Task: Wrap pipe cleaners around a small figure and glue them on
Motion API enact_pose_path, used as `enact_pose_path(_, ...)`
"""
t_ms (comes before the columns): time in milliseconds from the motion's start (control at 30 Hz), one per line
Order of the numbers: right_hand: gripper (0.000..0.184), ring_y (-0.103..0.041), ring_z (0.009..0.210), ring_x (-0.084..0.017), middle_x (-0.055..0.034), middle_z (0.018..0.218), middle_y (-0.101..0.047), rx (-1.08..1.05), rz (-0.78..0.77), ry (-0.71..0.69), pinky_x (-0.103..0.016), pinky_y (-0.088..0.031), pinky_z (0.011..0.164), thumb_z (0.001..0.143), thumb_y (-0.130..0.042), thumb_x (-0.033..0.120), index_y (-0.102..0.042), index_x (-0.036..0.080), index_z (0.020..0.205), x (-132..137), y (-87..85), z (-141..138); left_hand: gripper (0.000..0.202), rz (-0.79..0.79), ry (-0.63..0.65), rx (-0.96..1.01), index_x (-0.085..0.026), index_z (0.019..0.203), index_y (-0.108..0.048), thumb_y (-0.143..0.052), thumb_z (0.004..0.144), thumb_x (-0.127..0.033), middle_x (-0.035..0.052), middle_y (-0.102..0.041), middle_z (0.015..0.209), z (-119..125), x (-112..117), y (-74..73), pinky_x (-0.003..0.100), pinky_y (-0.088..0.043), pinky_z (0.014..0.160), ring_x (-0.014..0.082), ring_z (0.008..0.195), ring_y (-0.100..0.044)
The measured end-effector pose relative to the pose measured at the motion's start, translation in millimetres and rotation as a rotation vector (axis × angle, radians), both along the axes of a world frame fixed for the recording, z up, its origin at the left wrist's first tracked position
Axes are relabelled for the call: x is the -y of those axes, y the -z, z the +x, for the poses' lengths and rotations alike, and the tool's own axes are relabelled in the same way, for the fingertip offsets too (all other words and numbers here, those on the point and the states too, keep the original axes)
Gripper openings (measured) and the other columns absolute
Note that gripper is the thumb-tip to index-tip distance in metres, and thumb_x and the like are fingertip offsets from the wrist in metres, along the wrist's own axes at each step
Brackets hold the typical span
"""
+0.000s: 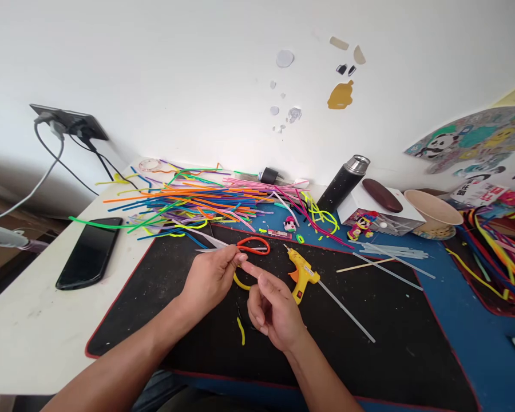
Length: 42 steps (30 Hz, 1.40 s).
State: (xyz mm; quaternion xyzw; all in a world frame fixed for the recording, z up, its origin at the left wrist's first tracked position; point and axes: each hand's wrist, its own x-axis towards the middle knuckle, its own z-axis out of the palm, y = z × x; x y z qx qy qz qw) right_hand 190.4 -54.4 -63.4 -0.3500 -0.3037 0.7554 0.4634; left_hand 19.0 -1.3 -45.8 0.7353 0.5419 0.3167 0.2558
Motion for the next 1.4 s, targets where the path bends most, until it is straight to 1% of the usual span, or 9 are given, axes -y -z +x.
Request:
enact_pose_path(100,0.057,-0.032,0.03,-0.006,0.0073,0.045,-0.051,-0.037,0.0,-0.018,-0.018,-0.023,0.032,0.097,-0.067,0.057,-0.074,0.013,0.132,1.3,-0.4,1.0,0.041,-0.084,-0.039,0.027,-0.022,0.07,-0.058,-0.044,0.102,-0.044,-0.002,-0.06,0.061,-4.6,-5.3,-0.8,0.025,-0.034,0.056,0.0138,0.054,-0.052)
enact_pose_path(267,0.052,-0.033,0.031,-0.005,0.0068,0.05,-0.054,-0.081,0.019,0.015,-0.018,-0.023,0.032,0.1,-0.064,0.055,-0.072,0.015,0.132,-0.9,-1.3,3.2,0.051,-0.207,-0.023,0.143,-0.02,0.061,-0.056,-0.05,0.1,-0.051,-0.0044,-0.05,0.053,-9.3,-9.9,-1.1,0.025,-0.031,0.052,0.0119,0.052,-0.043)
enact_pose_path(367,0.049,-0.036,0.031,-0.005,0.0067,0.051,-0.054,-0.033,0.015,0.025,-0.017,-0.023,0.032,0.1,-0.064,0.053,-0.072,0.014,0.13,-1.6,-1.4,3.1,0.028,-0.157,0.026,0.243,-0.021,0.099,-0.073,-0.055,0.1,-0.042,0.0001,-0.07,0.082,-11.1,-9.7,-3.8,0.026,-0.046,0.066,0.0156,0.07,-0.059)
enact_pose_path(467,0.048,-0.035,0.031,-0.005,0.0074,0.05,-0.053,0.022,0.007,0.048,-0.017,-0.023,0.033,0.099,-0.067,0.051,-0.072,0.014,0.128,-1.6,-1.5,2.5,0.032,-0.038,0.087,0.254,-0.025,0.128,-0.068,-0.064,0.097,-0.034,0.0037,-0.073,0.103,-12.9,-5.0,-13.3,0.03,-0.052,0.081,0.019,0.088,-0.065)
enact_pose_path(733,0.053,-0.035,0.032,-0.005,0.008,0.05,-0.052,0.11,0.05,0.036,-0.016,-0.023,0.033,0.096,-0.069,0.057,-0.071,0.014,0.127,-4.0,0.3,-0.1,0.011,0.027,0.364,0.182,-0.023,0.102,-0.074,-0.064,0.101,-0.025,0.0034,-0.07,0.088,-5.3,10.5,-31.1,0.03,-0.048,0.079,0.0195,0.086,-0.063)
enact_pose_path(1033,0.052,-0.035,0.033,-0.004,0.0095,0.051,-0.053,0.147,0.046,-0.001,-0.016,-0.025,0.034,0.09,-0.079,0.051,-0.071,0.018,0.129,-1.1,10.3,6.6,0.023,0.1,0.547,-0.029,-0.019,0.084,-0.062,-0.05,0.103,-0.013,0.0005,-0.062,0.077,-9.1,10.4,-36.8,0.029,-0.039,0.069,0.0167,0.074,-0.055)
enact_pose_path(1200,0.052,-0.035,0.033,-0.004,0.0088,0.053,-0.053,0.061,0.061,-0.009,-0.016,-0.024,0.034,0.093,-0.076,0.051,-0.07,0.017,0.131,0.0,8.4,4.0,0.02,-0.103,0.358,0.113,-0.021,0.083,-0.058,-0.051,0.102,-0.024,-0.0029,-0.059,0.075,-9.6,3.9,-31.9,0.025,-0.04,0.063,0.0137,0.068,-0.053)
enact_pose_path(1300,0.053,-0.036,0.033,-0.004,0.0075,0.055,-0.054,0.001,0.055,-0.014,-0.017,-0.023,0.034,0.097,-0.07,0.054,-0.07,0.015,0.133,1.0,5.1,3.9,0.033,-0.102,0.14,0.088,-0.021,0.073,-0.054,-0.048,0.103,-0.034,-0.0041,-0.053,0.067,-13.7,-8.3,-22.4,0.026,-0.038,0.059,0.0139,0.061,-0.049)
enact_pose_path(1400,0.054,-0.035,0.033,-0.005,0.0073,0.055,-0.054,-0.029,0.037,0.015,-0.017,-0.02,0.033,0.098,-0.067,0.056,-0.069,0.014,0.132,1.7,3.6,5.7,0.039,-0.096,0.1,-0.012,-0.021,0.073,-0.061,-0.046,0.104,-0.039,-0.0014,-0.062,0.067,-19.0,-18.7,-13.1,0.028,-0.043,0.061,0.016,0.062,-0.055)
